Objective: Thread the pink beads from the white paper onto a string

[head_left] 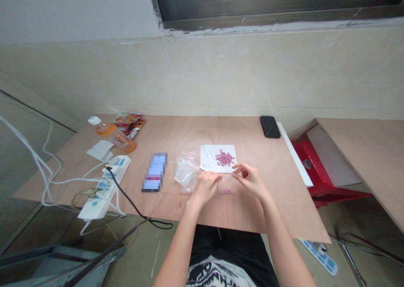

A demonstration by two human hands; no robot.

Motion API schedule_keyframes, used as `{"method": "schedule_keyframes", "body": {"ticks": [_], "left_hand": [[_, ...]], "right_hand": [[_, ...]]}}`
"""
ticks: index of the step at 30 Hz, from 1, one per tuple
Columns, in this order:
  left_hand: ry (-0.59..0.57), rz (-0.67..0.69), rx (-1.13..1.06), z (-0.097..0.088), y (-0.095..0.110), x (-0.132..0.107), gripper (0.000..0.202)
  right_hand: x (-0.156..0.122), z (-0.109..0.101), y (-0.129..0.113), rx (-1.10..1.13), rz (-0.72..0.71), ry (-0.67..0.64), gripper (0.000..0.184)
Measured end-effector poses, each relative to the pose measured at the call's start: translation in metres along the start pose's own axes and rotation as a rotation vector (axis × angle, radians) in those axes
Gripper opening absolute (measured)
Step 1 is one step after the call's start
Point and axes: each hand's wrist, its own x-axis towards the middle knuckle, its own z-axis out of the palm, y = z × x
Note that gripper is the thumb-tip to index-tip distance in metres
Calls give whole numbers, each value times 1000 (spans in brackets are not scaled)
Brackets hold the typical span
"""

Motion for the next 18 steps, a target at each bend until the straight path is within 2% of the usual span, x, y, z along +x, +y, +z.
{"method": "schedule_keyframes", "body": {"ticks": [5, 11, 18], "left_hand": [[28, -17, -37, 3, -2, -4, 19], [58, -26, -46, 2, 7, -3, 18], [-12, -58, 11, 2, 12, 1, 15]], "right_hand": [[-1, 1, 3, 54, 21, -4, 20], [-2, 6, -6, 43, -13, -61, 17], [-7, 19, -12, 48, -47, -80, 11]]}}
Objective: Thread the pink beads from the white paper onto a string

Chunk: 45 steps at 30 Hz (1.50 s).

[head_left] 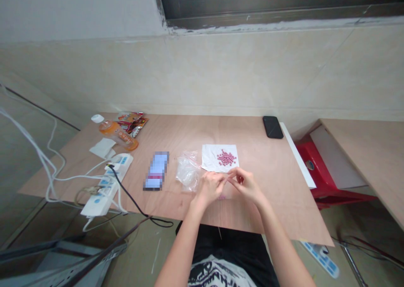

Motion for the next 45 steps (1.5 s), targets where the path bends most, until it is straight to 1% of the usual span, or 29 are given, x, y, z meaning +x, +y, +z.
{"method": "schedule_keyframes", "body": {"ticks": [5, 9, 12, 14, 17, 20, 22, 23, 25, 26, 28, 31, 34, 36, 38, 40, 41, 42, 45], "left_hand": [[5, -16, -57, -3, 1, -3, 18], [-2, -39, -113, -2, -8, -8, 24], [-25, -71, -95, 1, -15, -11, 23], [-22, -83, -96, 3, -16, -12, 24], [12, -95, -165, 2, -12, -12, 25], [39, -121, -284, -2, -8, -11, 20], [56, -145, -358, -7, -7, -11, 17], [66, -156, -389, -10, -6, -10, 17], [104, -186, -446, -18, -6, -8, 17], [139, -204, -479, -23, -5, -7, 17], [230, -241, -578, -35, -5, -1, 15], [372, -282, -760, -58, -11, 13, 16], [531, -289, -852, -81, -31, 36, 12], [582, -310, -895, -92, -53, 54, 11], [631, -361, -886, -98, -79, 73, 13], [693, -449, -800, -99, -104, 91, 13], [702, -506, -738, -98, -116, 99, 12], [692, -564, -668, -96, -126, 106, 11], [660, -607, -615, -89, -153, 121, 16]], "right_hand": [[-3, -1, 4, 15, 2, 11, 8], [-4, -5, 8, -3, 46, 68, 8], [-5, -6, 11, -9, 69, 76, 10], [-5, -6, 12, -7, 68, 80, 12], [-3, -7, 15, 18, 86, 117, 18], [1, -8, 20, 117, 140, 117, 33], [4, -7, 27, 184, 176, 137, 40], [6, -6, 32, 198, 190, 171, 42], [9, -2, 41, 178, 209, 283, 41], [10, 1, 46, 152, 217, 333, 41], [11, 6, 55, 111, 219, 391, 40], [10, 11, 64, 85, 217, 406, 38], [10, 11, 68, 75, 223, 380, 38], [10, 10, 69, 48, 230, 350, 38], [11, 10, 69, 8, 236, 323, 37], [11, 9, 69, -18, 243, 314, 35], [11, 9, 68, -23, 246, 315, 34], [11, 9, 68, -25, 249, 318, 33], [11, 9, 68, -26, 246, 327, 32]]}}
